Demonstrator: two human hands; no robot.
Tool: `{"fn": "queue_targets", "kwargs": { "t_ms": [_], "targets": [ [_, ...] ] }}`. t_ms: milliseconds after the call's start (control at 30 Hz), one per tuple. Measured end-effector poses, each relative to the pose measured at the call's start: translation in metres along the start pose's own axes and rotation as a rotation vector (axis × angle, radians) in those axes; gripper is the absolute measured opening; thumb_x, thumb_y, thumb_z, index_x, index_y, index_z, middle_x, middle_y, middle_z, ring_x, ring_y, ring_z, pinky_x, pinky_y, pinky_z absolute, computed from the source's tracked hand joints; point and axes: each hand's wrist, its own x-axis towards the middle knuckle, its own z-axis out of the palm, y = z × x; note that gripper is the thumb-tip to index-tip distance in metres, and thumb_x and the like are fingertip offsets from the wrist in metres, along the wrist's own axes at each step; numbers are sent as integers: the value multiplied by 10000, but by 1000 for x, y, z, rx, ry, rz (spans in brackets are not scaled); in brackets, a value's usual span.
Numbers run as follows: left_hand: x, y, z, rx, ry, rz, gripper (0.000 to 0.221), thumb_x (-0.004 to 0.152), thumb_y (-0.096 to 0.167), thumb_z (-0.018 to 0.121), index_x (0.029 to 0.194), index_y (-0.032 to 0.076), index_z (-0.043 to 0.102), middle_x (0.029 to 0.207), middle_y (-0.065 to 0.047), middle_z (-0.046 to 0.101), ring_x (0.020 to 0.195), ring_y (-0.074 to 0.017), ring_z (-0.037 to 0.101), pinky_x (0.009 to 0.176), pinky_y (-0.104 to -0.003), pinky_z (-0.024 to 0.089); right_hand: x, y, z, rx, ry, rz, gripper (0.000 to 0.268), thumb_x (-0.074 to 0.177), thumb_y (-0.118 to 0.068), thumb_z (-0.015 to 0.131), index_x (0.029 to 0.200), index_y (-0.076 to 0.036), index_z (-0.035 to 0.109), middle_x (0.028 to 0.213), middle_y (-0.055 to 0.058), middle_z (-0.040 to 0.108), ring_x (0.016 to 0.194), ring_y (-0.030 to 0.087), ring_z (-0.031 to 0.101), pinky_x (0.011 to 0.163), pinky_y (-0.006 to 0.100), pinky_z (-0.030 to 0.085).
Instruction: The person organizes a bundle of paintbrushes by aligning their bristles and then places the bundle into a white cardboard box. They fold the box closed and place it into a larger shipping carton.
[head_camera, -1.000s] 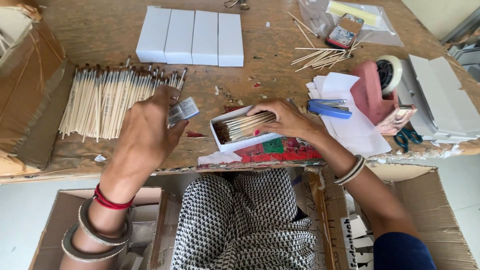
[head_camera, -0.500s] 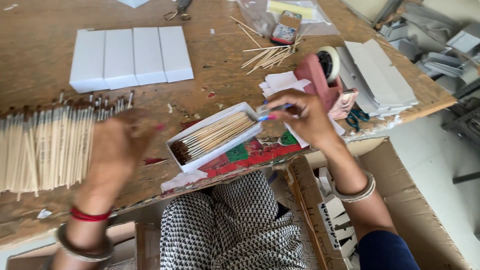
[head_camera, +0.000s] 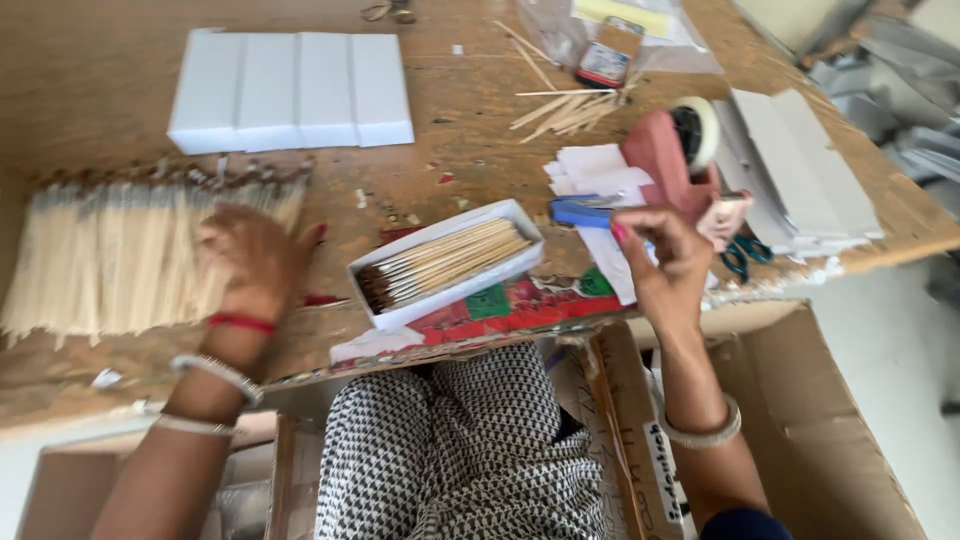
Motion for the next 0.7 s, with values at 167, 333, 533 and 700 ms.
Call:
{"fn": "queue_targets", "kwargs": {
  "t_ms": [167, 333, 533, 700],
  "targets": [
    [42, 23, 36, 59, 39, -90, 551, 963, 490, 650, 1085, -44, 708, 1022, -290, 688, 838, -332, 684, 573, -388, 582, -43, -36, 32, -204, -250, -147, 227, 857, 121, 714, 1036, -19, 731, 1036, 117, 752, 928, 160, 731, 841, 274, 597],
    [60, 10, -3, -263, -295, -7, 389, 930, 337, 727, 1132, 5, 708, 1129, -197, 701, 1005, -291, 707, 680, -383, 587, -74, -23, 13, -112, -344, -189, 235, 828, 82, 730, 1023, -50, 745, 1033, 95, 768, 953, 162, 752, 843, 282, 631],
    [71, 8, 11, -116, -130, 44, 404, 957, 274, 693, 1178, -56, 623, 876, -146, 700, 680, -201, 700, 492, -317, 581, -93, -54, -5, -64, -290, -106, 236, 824, 71, 744, 1028, -48, 751, 1019, 107, 771, 928, 166, 755, 786, 257, 616],
    [12, -41, -112, -382, 229, 121, 431, 915, 89, 710, 1274, -83, 545, 700, -105, 669, 538, -173, 641, 461, -294, 538, -114, -78, -11, -1, -216, -40, 234, 822, 81, 738, 1029, -30, 746, 985, 118, 770, 873, 158, 756, 734, 247, 617]
  ]
}}
